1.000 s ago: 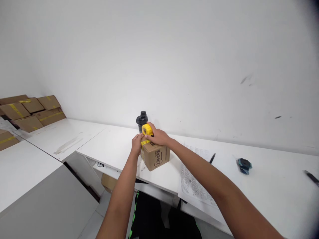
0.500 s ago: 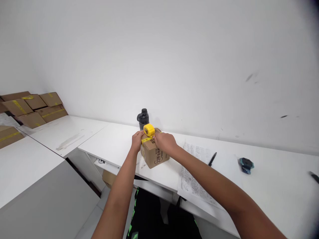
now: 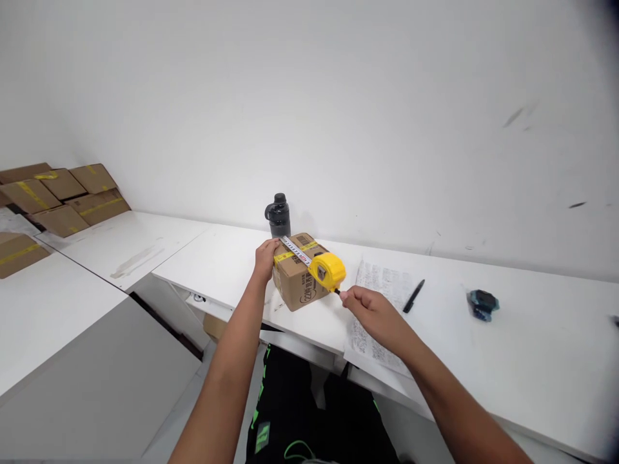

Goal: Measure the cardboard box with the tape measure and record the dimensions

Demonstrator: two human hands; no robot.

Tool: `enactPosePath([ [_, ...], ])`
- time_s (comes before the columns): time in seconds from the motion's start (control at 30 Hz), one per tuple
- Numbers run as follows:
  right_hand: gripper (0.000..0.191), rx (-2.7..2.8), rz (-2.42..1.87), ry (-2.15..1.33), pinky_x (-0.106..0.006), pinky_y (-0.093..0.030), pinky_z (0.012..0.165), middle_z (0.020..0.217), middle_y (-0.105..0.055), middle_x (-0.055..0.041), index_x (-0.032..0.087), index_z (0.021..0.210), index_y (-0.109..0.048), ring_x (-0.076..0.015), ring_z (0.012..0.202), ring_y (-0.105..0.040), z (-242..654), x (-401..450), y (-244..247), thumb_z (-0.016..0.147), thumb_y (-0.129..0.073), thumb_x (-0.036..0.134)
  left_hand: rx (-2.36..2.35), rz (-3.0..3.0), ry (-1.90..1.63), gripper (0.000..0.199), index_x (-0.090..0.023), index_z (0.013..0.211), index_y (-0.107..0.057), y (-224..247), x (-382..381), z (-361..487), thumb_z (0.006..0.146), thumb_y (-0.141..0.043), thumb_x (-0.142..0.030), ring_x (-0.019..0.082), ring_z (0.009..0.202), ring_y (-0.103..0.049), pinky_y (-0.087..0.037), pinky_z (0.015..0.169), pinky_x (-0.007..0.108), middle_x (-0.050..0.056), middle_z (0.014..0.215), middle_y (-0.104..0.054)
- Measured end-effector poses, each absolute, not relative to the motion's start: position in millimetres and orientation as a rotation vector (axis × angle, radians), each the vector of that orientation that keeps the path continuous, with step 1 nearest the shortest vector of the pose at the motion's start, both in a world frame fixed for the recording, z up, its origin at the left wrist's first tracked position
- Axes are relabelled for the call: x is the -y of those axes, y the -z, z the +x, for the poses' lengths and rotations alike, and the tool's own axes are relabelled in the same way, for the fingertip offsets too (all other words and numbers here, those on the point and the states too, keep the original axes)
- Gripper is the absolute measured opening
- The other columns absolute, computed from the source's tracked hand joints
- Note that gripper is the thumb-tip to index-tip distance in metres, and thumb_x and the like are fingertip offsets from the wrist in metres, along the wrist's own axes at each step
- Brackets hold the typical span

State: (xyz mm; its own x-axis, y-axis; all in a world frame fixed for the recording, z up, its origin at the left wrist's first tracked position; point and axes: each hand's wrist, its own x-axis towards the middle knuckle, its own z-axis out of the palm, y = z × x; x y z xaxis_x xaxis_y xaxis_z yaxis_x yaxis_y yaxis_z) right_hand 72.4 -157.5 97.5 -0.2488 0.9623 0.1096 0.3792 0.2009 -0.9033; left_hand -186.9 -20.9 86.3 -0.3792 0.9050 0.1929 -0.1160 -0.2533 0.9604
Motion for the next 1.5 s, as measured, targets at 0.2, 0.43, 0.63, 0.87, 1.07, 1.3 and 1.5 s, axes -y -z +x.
enactPosePath([
  [0.2,0.042,1.268,-1.073,-1.563,-0.023,-0.013,0.044,0.05,-0.025,0.0102,0.02,0.083,-0.06,-0.007,0.044,-0.015,67.4,176.4,-74.9,0.076,-0.058,0.061,-1.222,1.068,-1.718,0.023,-0.015,0.081,-0.072,-85.1,19.3,-186.7,0.063,-0.065,-0.028,0.019,0.082,-0.06,-0.047,0.076,0.031,0.005,0.084,-0.069],
  [0.43,0.052,1.15,-0.958,-1.613,-0.023,-0.012,0.043,0.05,-0.025,0.0112,0.018,0.089,-0.06,-0.0064,0.044,-0.015,44.1,168.6,-73.1,0.076,-0.059,0.067,-1.224,1.08,-1.716,0.025,-0.015,0.083,-0.072,-86.7,21.5,-187.2,0.064,-0.065,-0.03,0.019,0.083,-0.059,-0.046,0.076,0.031,0.005,0.086,-0.069],
  [0.63,0.048,1.152,-0.942,-1.593,-0.023,-0.011,0.043,0.048,-0.025,0.0111,0.019,0.08,-0.057,-0.0063,0.043,-0.016,30.7,158.8,-74.0,0.075,-0.06,0.066,-1.215,1.06,-1.728,0.024,-0.016,0.081,-0.071,-87.2,22.4,-187.1,0.062,-0.065,-0.03,0.019,0.083,-0.059,-0.046,0.078,0.032,0.005,0.086,-0.069],
  [0.87,0.045,1.123,-0.895,-1.599,-0.021,-0.012,0.041,0.048,-0.029,0.0112,0.02,0.081,-0.053,-0.0052,0.041,-0.017,27.9,155.7,-68.4,0.077,-0.061,0.064,-1.216,1.034,-1.738,0.023,-0.016,0.08,-0.072,-87.3,22.3,-186.3,0.062,-0.065,-0.028,0.019,0.081,-0.059,-0.048,0.073,0.03,0.004,0.082,-0.069],
  [1.07,0.051,1.147,-0.774,-1.578,-0.019,-0.025,0.037,0.08,-0.061,0.0018,0.022,0.095,-0.052,-0.0032,0.041,-0.036,23.3,152.9,-76.2,0.078,-0.057,0.069,-1.195,1.045,-1.739,0.022,-0.016,0.079,-0.071,-86.8,23.9,-185.7,0.063,-0.065,-0.029,0.02,0.084,-0.06,-0.047,0.076,0.031,0.004,0.084,-0.07],
  [1.3,0.066,1.131,-0.911,-1.552,-0.023,-0.048,0.045,0.11,-0.062,-0.0071,0.028,0.129,-0.041,-0.0131,0.066,-0.063,18.6,146.2,-97.4,0.079,-0.057,0.068,-1.176,1.056,-1.742,0.025,-0.015,0.082,-0.072,-85.7,25.9,-185.8,0.063,-0.065,-0.029,0.02,0.086,-0.059,-0.047,0.079,0.031,0.005,0.088,-0.07],
  [1.5,0.067,1.528,-1.127,-1.136,-0.032,-0.051,0.061,0.109,-0.064,-0.0067,0.029,0.135,-0.045,-0.0173,0.069,-0.063,13.0,139.2,-119.0,0.08,-0.054,0.067,-1.164,1.031,-1.743,0.026,-0.015,0.083,-0.071,-84.4,23.8,-187.2,0.062,-0.066,-0.03,0.017,0.082,-0.059,-0.047,0.078,0.03,0.004,0.086,-0.069],
])
